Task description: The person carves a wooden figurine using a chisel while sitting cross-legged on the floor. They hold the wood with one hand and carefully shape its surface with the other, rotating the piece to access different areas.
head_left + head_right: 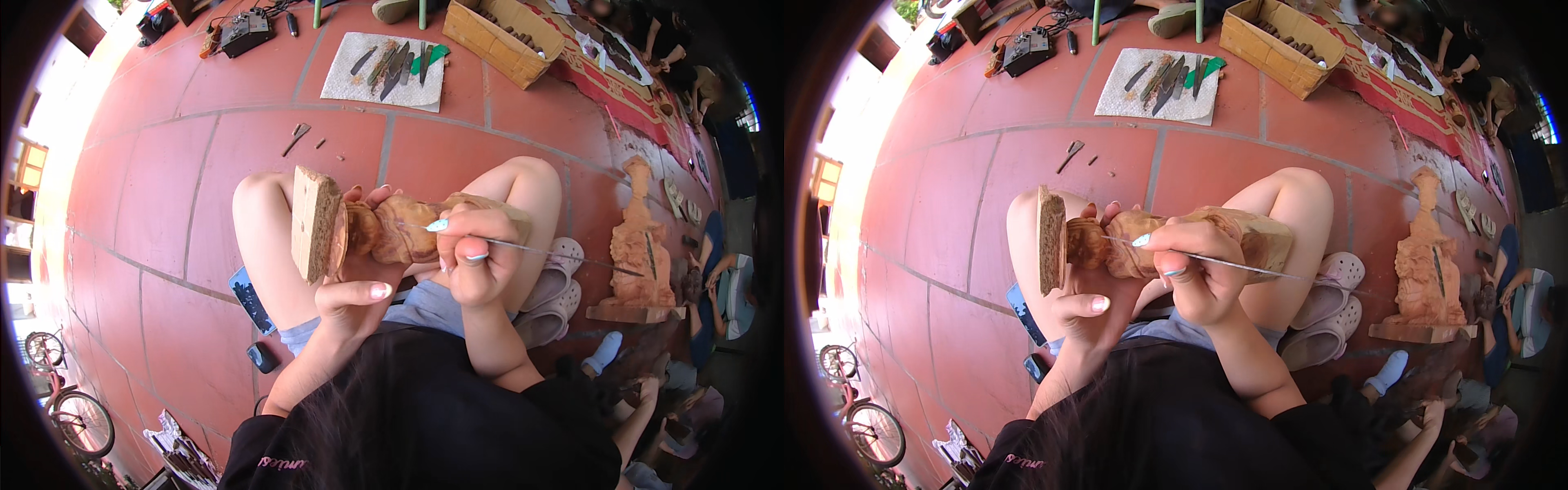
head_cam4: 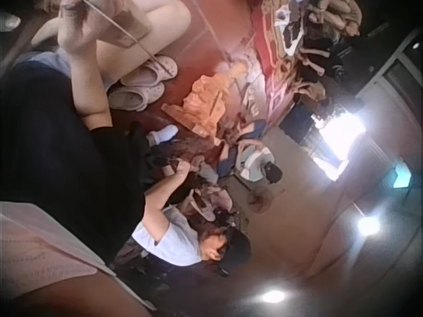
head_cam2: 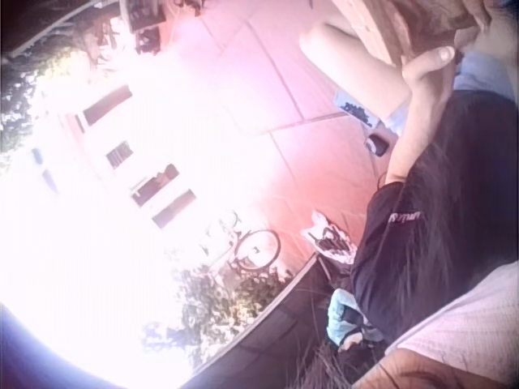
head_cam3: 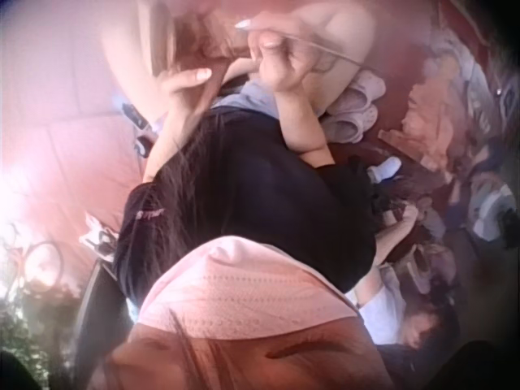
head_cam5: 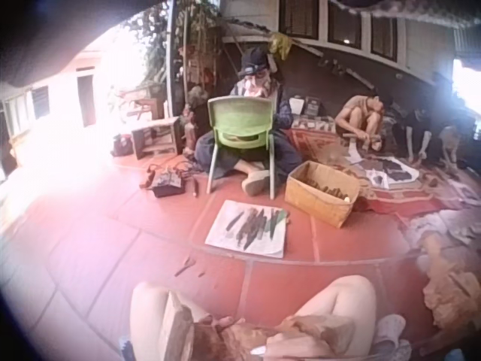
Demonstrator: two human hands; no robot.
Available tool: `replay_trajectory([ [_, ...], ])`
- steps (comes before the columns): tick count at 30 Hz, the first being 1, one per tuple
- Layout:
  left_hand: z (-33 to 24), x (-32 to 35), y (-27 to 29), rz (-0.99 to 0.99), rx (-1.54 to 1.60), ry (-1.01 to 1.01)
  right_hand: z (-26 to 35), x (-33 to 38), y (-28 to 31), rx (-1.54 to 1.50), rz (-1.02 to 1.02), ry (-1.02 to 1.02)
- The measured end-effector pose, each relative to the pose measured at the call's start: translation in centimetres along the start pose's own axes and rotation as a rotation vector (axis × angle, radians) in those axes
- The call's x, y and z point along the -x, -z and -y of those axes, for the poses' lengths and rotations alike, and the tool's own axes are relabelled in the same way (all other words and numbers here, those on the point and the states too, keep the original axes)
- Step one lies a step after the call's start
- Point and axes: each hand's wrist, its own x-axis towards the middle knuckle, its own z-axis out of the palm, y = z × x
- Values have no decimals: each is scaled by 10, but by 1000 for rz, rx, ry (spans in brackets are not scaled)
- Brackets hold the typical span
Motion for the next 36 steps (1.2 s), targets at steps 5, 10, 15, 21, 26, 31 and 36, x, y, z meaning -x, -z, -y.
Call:
replay_trajectory([
  [5,1,-15,-18,117,52,20,15,-25,7,-190,-129,-199],
  [10,6,-23,-20,222,-171,1,22,-43,9,-120,-148,-207],
  [15,14,-26,-22,55,-503,-115,12,-29,14,-48,-127,-154],
  [21,21,-30,-14,40,-635,-238,8,-32,12,289,28,44],
  [26,20,-28,-21,2,-626,-224,8,-33,17,331,49,126],
  [31,20,-29,-19,17,-658,-229,9,-30,16,298,23,80],
  [36,20,-27,-24,11,-664,-228,11,-27,12,250,-49,16],
])
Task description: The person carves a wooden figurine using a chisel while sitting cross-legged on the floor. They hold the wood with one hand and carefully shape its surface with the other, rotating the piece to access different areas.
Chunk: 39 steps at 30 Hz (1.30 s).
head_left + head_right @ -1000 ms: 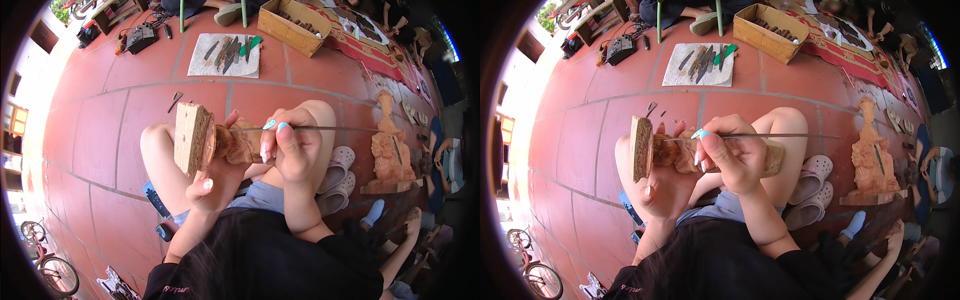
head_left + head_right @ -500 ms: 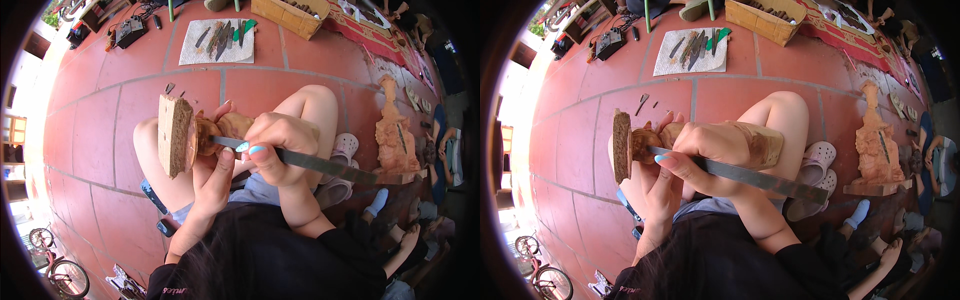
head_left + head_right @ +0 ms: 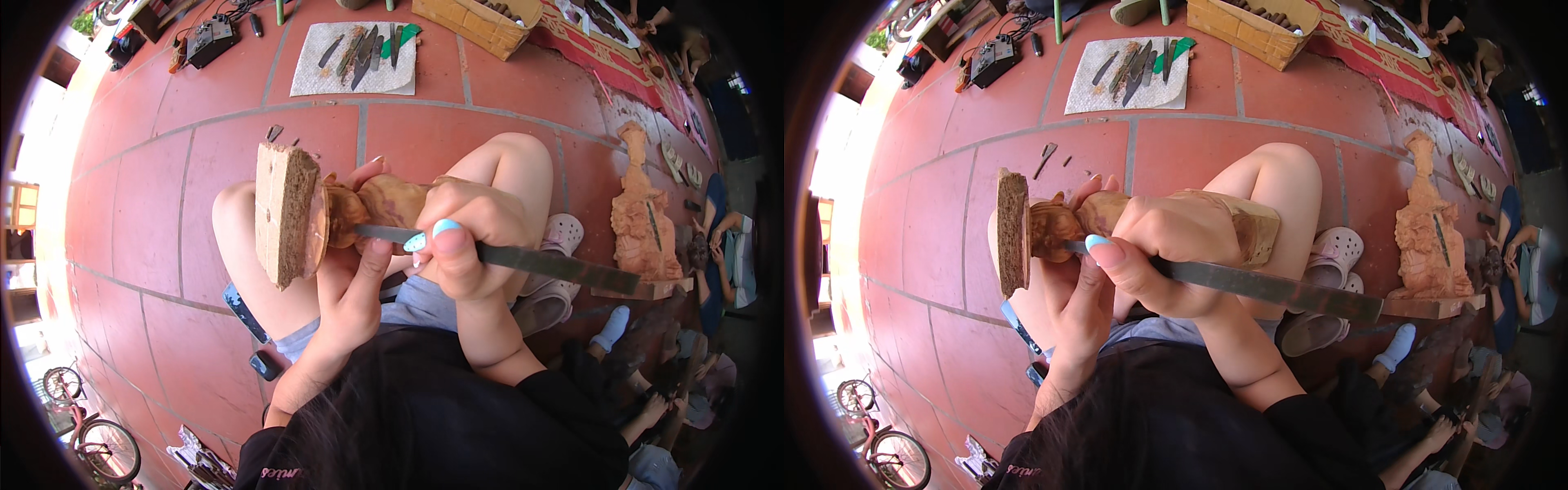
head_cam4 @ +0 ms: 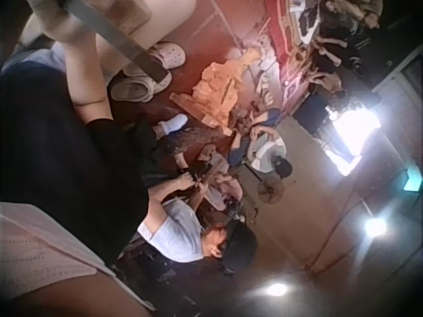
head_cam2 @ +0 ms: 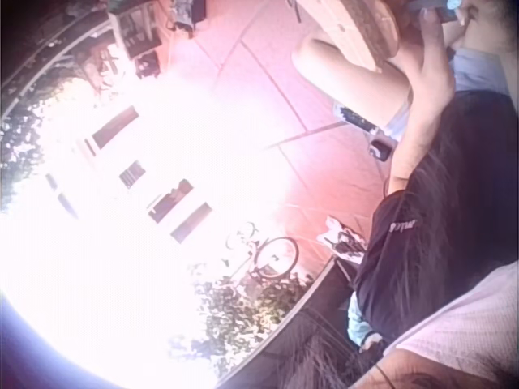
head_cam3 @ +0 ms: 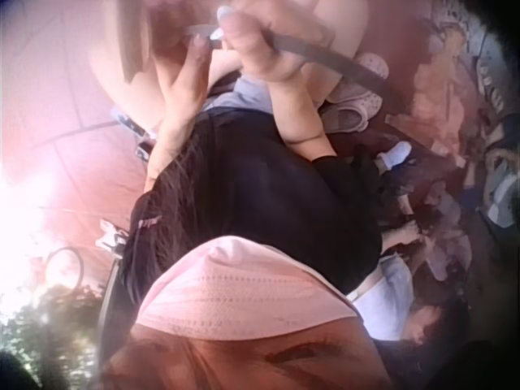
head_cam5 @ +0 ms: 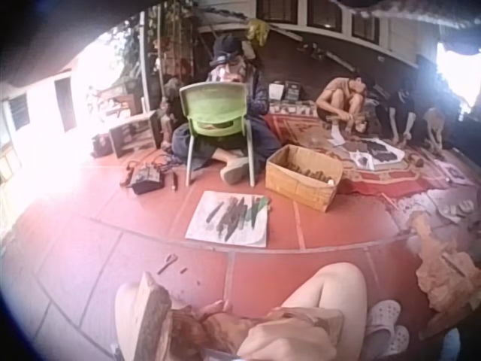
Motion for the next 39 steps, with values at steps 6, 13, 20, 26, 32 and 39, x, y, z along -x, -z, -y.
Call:
replay_trajectory([
  [6,-10,-3,-7,111,-300,-1,2,0,6,-48,5,31],
  [13,11,-3,-12,140,-230,-148,6,-5,8,-62,-64,84],
  [20,16,-24,-13,290,-480,-378,17,-37,18,82,2,105],
  [26,30,-29,-21,284,-321,-330,18,-38,18,12,-132,72],
  [32,18,-25,-29,217,-272,-320,11,-27,18,-84,-182,43],
  [39,17,-27,-24,276,-378,-354,14,-32,20,-1,-108,75],
])
